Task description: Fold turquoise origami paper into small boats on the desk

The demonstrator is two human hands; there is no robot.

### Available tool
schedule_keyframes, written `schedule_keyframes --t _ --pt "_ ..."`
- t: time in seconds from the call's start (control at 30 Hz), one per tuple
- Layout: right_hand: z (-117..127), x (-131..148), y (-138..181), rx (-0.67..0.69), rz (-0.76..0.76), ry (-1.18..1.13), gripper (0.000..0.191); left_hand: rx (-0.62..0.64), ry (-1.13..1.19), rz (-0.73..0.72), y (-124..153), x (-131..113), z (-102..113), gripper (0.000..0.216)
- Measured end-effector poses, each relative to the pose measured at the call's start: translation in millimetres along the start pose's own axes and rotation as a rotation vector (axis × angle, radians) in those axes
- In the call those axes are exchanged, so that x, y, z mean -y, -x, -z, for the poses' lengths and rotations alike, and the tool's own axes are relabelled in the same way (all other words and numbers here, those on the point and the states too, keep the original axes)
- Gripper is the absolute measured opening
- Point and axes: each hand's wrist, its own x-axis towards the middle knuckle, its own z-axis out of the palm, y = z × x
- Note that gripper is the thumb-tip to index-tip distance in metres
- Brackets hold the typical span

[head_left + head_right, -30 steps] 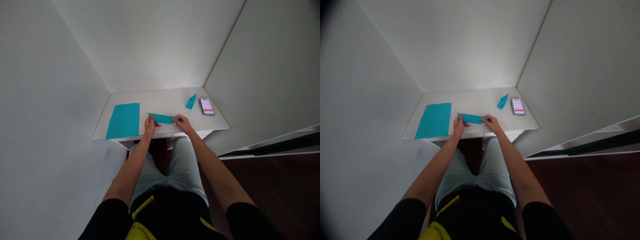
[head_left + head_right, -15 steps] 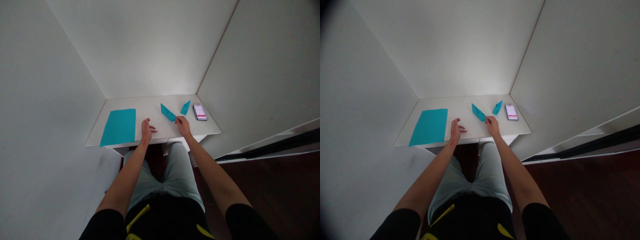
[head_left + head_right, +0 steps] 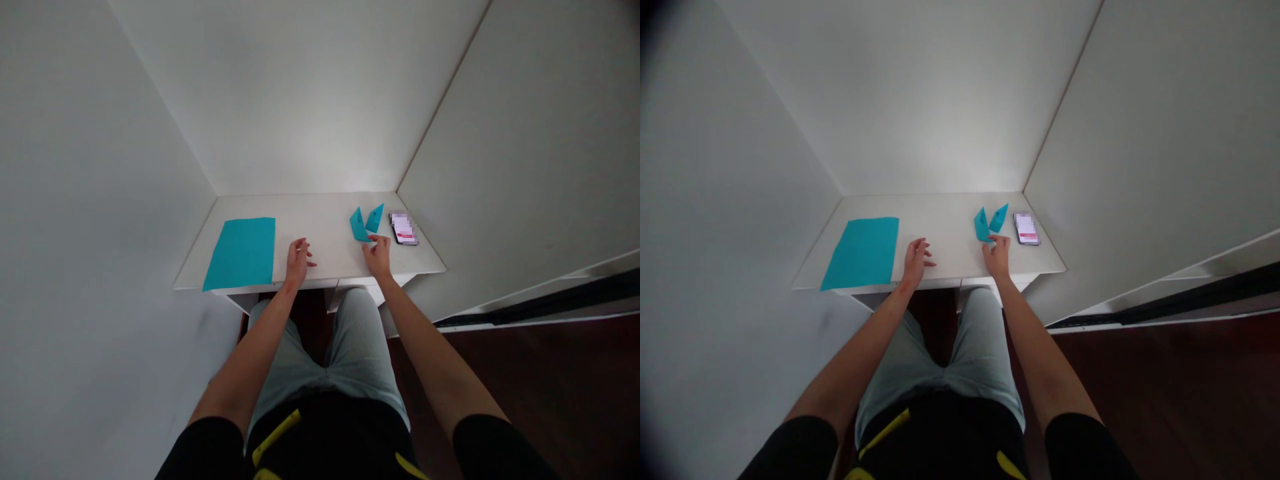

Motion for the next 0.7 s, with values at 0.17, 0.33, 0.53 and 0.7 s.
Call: schedule_keyframes --t 0.17,0.33,0.53,0.7 --pt "1.8 -0.4 -2.4 0.0 0.031 -0.005 0.031 0.062 -0.205 -0.192 4.3 -28.5 79.3 0.038" --pt "0.5 -0.8 -1.2 0.032 0.048 -0.007 0.031 0.092 -0.776 -0.294 24.6 -37.4 182.4 0.083" --pt "0.8 0.1 -0.9 0.014 0.066 -0.013 0.029 0.063 -0.852 -0.25 48.0 -36.1 201.7 0.027" --pt "0.7 1.8 -1.2 0.001 0.054 -0.012 0.031 -0.087 -0.411 -0.104 51.3 -71.1 172.2 0.035"
